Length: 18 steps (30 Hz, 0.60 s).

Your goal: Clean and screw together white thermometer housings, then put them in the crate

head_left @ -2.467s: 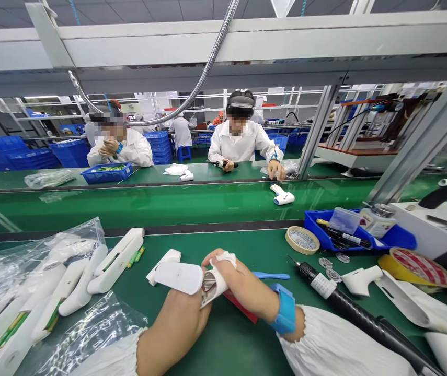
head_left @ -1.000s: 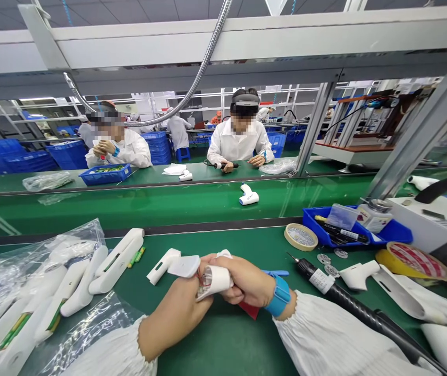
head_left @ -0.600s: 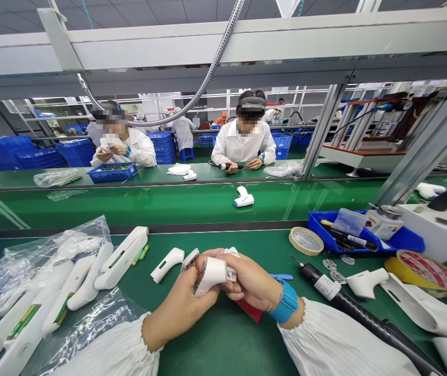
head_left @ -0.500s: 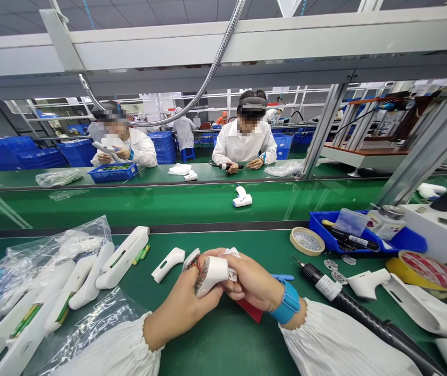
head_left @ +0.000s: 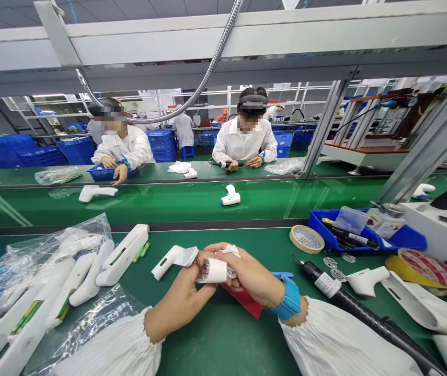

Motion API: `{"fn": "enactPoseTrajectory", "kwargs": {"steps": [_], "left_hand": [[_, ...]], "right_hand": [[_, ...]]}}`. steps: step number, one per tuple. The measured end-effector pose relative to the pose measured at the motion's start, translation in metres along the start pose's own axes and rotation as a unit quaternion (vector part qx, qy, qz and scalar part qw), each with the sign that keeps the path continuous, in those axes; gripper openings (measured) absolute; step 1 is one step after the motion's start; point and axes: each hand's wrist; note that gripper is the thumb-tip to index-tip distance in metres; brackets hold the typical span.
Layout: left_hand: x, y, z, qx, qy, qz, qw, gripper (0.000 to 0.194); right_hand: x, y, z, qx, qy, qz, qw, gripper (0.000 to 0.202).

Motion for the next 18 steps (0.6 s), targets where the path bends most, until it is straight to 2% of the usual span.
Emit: {"fn": "enactPoseTrajectory", "kwargs": {"steps": [10,18], "left_hand": [[0.003,-0.006,-0.002,-0.039,0.003,0.042,0.998,0.022],[0.004,-0.005,-0.001,-0.041,0.005,0.070,0.997,0.013]], "right_hand": [[-0.004,-0.007,-0.008,0.042,-0.019,-0.024,0.999,0.032],[-0.004,-0.010,-0.012,0.050,-0.022,-0.048,0.997,0.028]]}}
Point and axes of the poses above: each hand's wrist, its own z-axis towards the middle knuckle, its own x-axis out of the back of the hand, y = z × x
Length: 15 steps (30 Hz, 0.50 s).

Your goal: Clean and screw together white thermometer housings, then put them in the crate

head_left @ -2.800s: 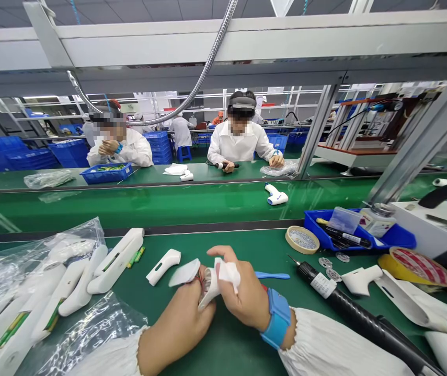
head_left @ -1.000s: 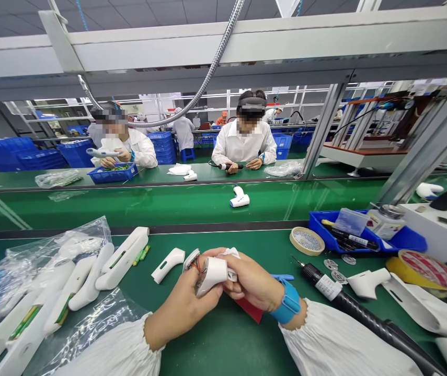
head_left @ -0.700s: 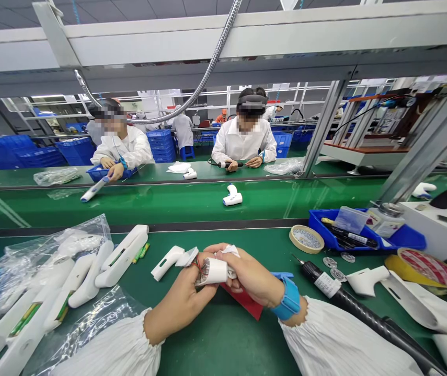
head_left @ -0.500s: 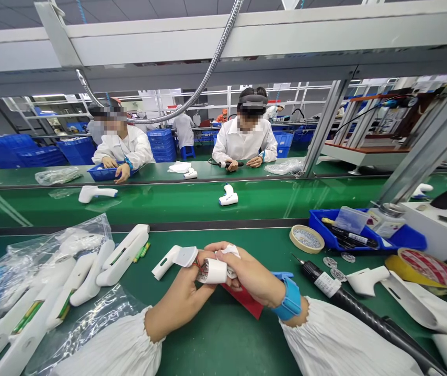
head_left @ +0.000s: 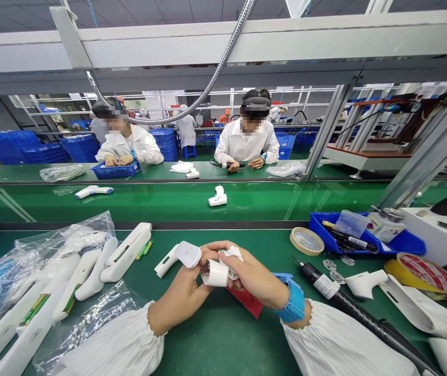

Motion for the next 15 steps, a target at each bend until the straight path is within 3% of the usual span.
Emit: {"fn": "enactPoseTrajectory", "kwargs": {"steps": [5,8,11,15], "left_hand": [[0.001,-0.006,0.000,-0.013,-0.004,-0.002,1.000,0.020],[0.001,-0.008,-0.001,-0.007,0.001,-0.002,1.000,0.022],[-0.001,-0.005,-0.003,0.040,-0.005,-0.029,0.999,0.022],[-0.007,0.003,-0.006,0.134,-0.007,-0.055,0.989,0.006]], "right_hand": [[0.002,0.003,0.002,0.016,-0.007,-0.012,1.000,0.031],[0.006,0.004,0.002,0.068,0.049,-0.025,0.996,0.039],[0.006,0.002,-0.003,0.146,0.097,-0.076,0.982,0.042],[-0.002,0.001,-0.013,0.230,0.058,-0.220,0.946,0.036]]}}
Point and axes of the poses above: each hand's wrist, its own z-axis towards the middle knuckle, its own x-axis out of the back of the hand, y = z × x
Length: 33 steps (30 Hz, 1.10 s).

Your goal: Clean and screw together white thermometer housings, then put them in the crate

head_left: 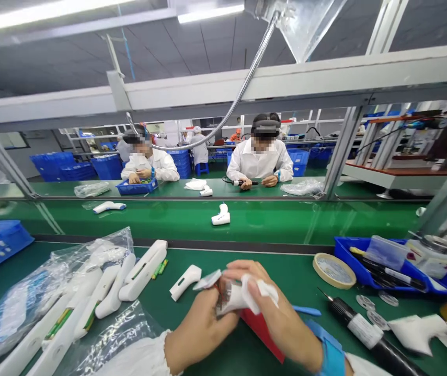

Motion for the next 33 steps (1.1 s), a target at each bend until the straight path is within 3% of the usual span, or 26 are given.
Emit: {"fn": "enactPoseTrajectory", "kwargs": {"steps": [4,7,10,12,14,18,20,23,25,29,33], "left_hand": [[-0.005,0.005,-0.002,-0.014,0.007,-0.036,0.999,0.010],[-0.004,0.010,-0.002,-0.027,0.031,-0.024,0.999,0.014],[-0.004,0.009,-0.003,-0.042,0.066,0.060,0.995,0.016],[-0.005,0.002,-0.005,-0.050,0.089,0.122,0.987,0.024],[-0.007,-0.011,-0.007,-0.065,0.096,0.169,0.979,0.044],[-0.011,-0.034,-0.005,-0.104,0.046,0.248,0.962,0.085],[-0.012,-0.038,-0.003,-0.107,0.039,0.282,0.953,0.087],[-0.010,-0.030,-0.002,-0.142,0.012,0.298,0.944,0.072],[-0.007,-0.019,-0.003,-0.137,0.002,0.302,0.943,0.071],[-0.005,0.001,-0.003,-0.017,0.016,0.253,0.967,0.092],[-0.005,0.008,-0.003,0.049,-0.028,0.085,0.995,0.085]], "right_hand": [[-0.008,0.004,-0.004,0.051,0.006,-0.115,0.992,0.033],[-0.010,0.009,-0.003,0.017,0.042,-0.133,0.990,0.036],[-0.010,0.008,-0.003,-0.022,0.031,-0.118,0.992,0.040],[-0.012,0.005,-0.005,-0.038,0.027,-0.094,0.994,0.042],[-0.014,0.001,-0.007,-0.056,0.031,-0.059,0.996,0.043],[-0.020,-0.001,-0.007,-0.158,0.036,0.070,0.984,0.047],[-0.022,0.002,-0.004,-0.214,0.019,0.154,0.964,0.045],[-0.025,0.010,0.000,-0.293,-0.024,0.246,0.924,0.037],[-0.028,0.016,0.001,-0.315,-0.008,0.255,0.914,0.037],[-0.031,0.026,-0.003,-0.215,0.060,0.134,0.966,0.047],[-0.030,0.037,-0.012,-0.053,0.067,-0.065,0.994,0.053]]}}
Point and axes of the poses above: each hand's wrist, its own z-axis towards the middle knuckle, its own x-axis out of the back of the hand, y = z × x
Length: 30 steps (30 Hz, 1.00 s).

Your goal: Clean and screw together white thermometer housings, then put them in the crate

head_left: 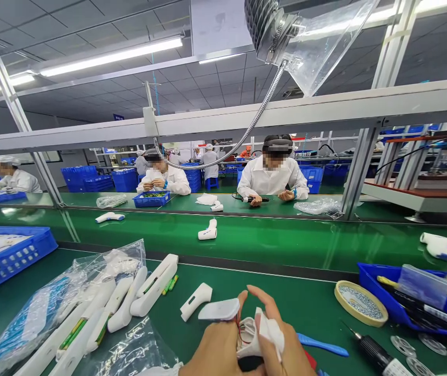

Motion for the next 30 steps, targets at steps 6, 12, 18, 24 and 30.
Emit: {"fn": "enactPoseTrajectory", "kwargs": {"steps": [6,12,18,24,30], "left_hand": [[-0.006,-0.002,0.002,-0.004,-0.121,-0.324,0.938,0.072],[-0.025,-0.025,0.004,-0.027,-0.064,-0.251,0.966,0.075],[-0.020,-0.024,0.000,-0.016,0.006,0.012,1.000,0.083],[-0.009,-0.019,-0.001,-0.114,0.028,0.058,0.991,0.073],[-0.005,-0.004,0.000,0.022,-0.012,-0.168,0.985,0.053]], "right_hand": [[0.010,0.021,-0.002,0.247,0.028,-0.219,0.944,0.047],[0.011,0.014,0.001,0.193,-0.015,-0.180,0.964,0.053],[0.005,-0.009,0.007,-0.071,-0.043,0.060,0.995,0.039],[0.007,-0.006,0.019,-0.307,-0.233,0.289,0.876,0.024],[0.022,0.000,0.030,-0.288,-0.135,0.333,0.888,0.026]]}}
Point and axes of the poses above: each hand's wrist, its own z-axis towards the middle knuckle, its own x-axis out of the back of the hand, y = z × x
